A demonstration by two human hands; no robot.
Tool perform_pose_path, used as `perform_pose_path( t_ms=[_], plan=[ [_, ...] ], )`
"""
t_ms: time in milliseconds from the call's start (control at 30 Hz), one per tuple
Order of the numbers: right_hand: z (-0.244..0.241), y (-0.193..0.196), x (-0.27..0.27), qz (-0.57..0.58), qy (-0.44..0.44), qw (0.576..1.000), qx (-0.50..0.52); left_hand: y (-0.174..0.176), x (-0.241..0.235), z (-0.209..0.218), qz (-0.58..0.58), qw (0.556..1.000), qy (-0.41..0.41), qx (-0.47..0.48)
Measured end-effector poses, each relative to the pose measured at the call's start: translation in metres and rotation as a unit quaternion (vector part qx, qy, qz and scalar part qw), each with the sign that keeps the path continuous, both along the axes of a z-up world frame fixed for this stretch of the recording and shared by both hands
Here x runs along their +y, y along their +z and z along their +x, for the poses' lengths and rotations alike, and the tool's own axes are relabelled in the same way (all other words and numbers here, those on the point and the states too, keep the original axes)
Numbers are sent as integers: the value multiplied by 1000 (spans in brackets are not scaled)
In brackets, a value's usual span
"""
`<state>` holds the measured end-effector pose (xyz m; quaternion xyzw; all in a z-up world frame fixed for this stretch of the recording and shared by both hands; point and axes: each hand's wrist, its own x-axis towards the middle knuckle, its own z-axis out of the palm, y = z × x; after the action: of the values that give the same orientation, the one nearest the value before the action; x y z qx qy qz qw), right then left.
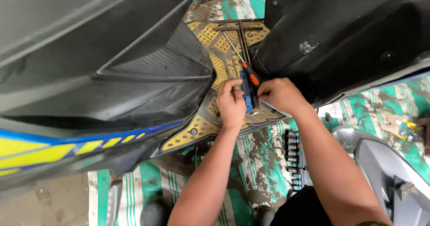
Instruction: The person uses a screwdriver to remove screws from the side panel of a Yamaha scooter. They then remove the panel and proceed to adjust and reattach a black plastic floor mat inside the scooter's footwell area.
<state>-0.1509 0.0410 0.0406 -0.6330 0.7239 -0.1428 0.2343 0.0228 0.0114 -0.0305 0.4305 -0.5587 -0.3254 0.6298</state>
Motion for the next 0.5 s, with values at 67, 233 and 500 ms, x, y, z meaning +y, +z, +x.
perform_pose_path(
  t_ms=[67,233,500],
  plan=[
    [4,6,-4,52,18,998,41,29,10,17,-17,999,-6,-34],
    [8,16,-7,138,71,978,136,75,44,63,-39,991,-5,-127],
    [19,24,-25,-47,-4,979,196,99,105,76,-6,993,-81,-85]
  ],
)
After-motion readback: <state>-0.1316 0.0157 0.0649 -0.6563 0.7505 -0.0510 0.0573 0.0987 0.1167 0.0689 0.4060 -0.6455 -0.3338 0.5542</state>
